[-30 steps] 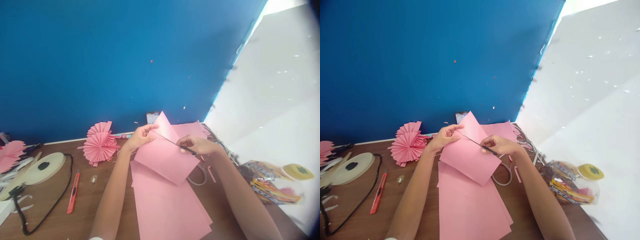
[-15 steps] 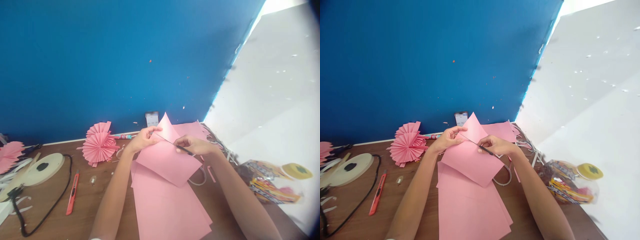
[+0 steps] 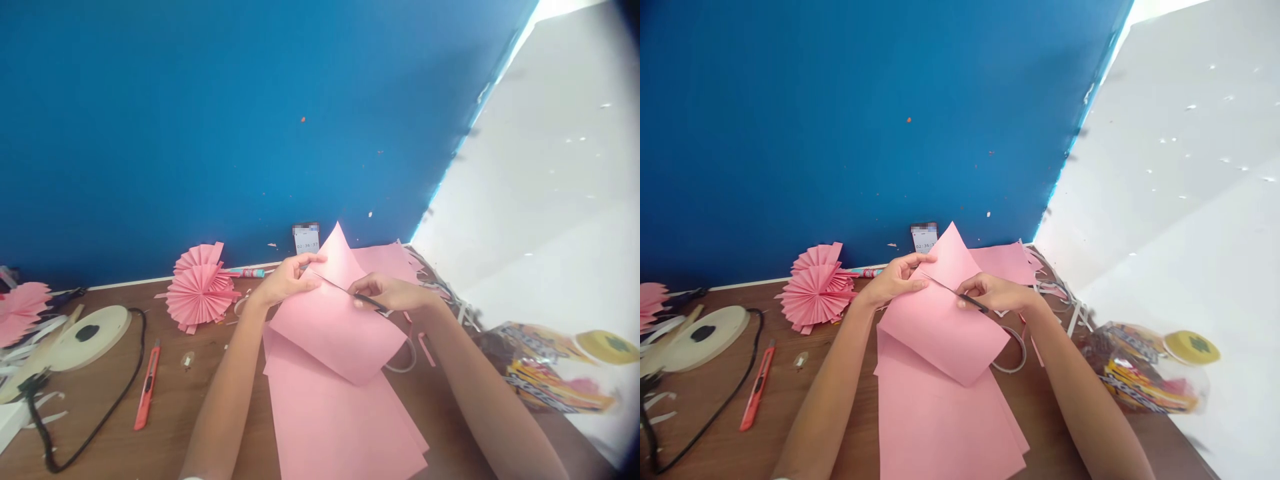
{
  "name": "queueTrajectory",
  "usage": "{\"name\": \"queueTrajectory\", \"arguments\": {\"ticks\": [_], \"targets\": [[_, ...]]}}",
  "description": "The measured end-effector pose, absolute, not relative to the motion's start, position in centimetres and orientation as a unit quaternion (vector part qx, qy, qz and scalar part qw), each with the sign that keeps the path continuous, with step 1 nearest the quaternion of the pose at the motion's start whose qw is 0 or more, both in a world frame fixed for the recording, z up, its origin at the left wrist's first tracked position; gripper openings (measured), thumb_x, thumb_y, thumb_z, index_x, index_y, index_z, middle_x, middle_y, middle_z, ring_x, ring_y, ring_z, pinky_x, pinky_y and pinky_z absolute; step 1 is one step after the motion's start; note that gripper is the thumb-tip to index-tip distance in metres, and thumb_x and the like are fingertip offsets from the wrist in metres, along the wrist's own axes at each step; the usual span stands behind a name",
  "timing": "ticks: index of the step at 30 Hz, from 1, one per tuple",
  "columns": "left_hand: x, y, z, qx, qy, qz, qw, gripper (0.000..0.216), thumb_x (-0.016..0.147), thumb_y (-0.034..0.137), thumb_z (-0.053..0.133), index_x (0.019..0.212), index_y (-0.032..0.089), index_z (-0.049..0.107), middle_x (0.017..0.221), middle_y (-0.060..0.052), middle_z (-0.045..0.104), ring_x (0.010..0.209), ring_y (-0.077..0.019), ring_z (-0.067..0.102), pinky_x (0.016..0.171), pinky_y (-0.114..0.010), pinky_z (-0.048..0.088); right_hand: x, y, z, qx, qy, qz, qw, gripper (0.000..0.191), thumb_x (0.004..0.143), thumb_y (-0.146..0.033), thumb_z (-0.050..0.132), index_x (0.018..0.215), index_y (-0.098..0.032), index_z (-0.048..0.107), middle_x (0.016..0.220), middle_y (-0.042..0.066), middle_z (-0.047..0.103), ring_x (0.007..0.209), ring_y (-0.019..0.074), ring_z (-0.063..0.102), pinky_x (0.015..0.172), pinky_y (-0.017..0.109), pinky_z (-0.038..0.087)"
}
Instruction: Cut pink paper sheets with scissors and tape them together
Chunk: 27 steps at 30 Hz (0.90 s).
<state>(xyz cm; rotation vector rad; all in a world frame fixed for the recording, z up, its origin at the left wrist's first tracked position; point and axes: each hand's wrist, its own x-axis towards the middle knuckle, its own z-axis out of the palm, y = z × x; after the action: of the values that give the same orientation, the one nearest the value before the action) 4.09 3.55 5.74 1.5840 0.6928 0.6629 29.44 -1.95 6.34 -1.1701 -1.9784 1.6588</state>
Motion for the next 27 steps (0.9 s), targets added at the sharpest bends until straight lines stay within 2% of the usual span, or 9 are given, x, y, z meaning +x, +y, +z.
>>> {"name": "queueTrajectory", "arguments": {"ticks": [7,14,19,27], "targets": [[3.9,3.7,5.5,0.680,0.288,0.290,0.609,0.064,0.069,0.032,0.075,0.127,0.020,0.050,0.127,-0.013,0.052,0.094,-0.0198,0.061,0.075,-0.027,0.049,29.2,-2.1,6.6,-0.386,-0.687,0.595,0.158,0.039,0.079,-0.052,0.060,0.093,-0.016,0.062,0.070,-0.002,0.048,0.056,0.0068,0.033,0.049,0.022,0.024],[4.1,3.6,5.5,0.696,0.257,0.282,0.609,0.060,0.067,0.030,0.076,0.123,0.019,0.054,0.132,-0.013,0.049,0.115,-0.0253,0.051,0.088,-0.031,0.045,29.1,-2.2,7.0,-0.368,-0.701,0.593,0.146,0.043,0.080,-0.055,0.057,0.093,-0.014,0.061,0.070,-0.002,0.044,0.057,0.0071,0.031,0.049,0.021,0.025],[4.4,3.3,5.7,0.700,0.258,0.282,0.604,0.062,0.068,0.030,0.075,0.125,0.020,0.052,0.131,-0.012,0.050,0.116,-0.0257,0.050,0.087,-0.031,0.045,28.4,-2.7,7.6,-0.402,-0.687,0.582,0.167,0.044,0.080,-0.057,0.055,0.097,-0.017,0.061,0.075,-0.001,0.048,0.059,0.0078,0.034,0.045,0.020,0.023],[4.5,3.5,5.5,0.721,0.258,0.285,0.576,0.062,0.068,0.029,0.075,0.126,0.020,0.053,0.135,-0.011,0.049,0.119,-0.0262,0.049,0.092,-0.033,0.042,27.9,-3.1,7.9,-0.411,-0.666,0.593,0.189,0.043,0.078,-0.055,0.058,0.098,-0.016,0.062,0.084,0.003,0.055,0.066,0.0102,0.044,0.049,0.020,0.029]]}}
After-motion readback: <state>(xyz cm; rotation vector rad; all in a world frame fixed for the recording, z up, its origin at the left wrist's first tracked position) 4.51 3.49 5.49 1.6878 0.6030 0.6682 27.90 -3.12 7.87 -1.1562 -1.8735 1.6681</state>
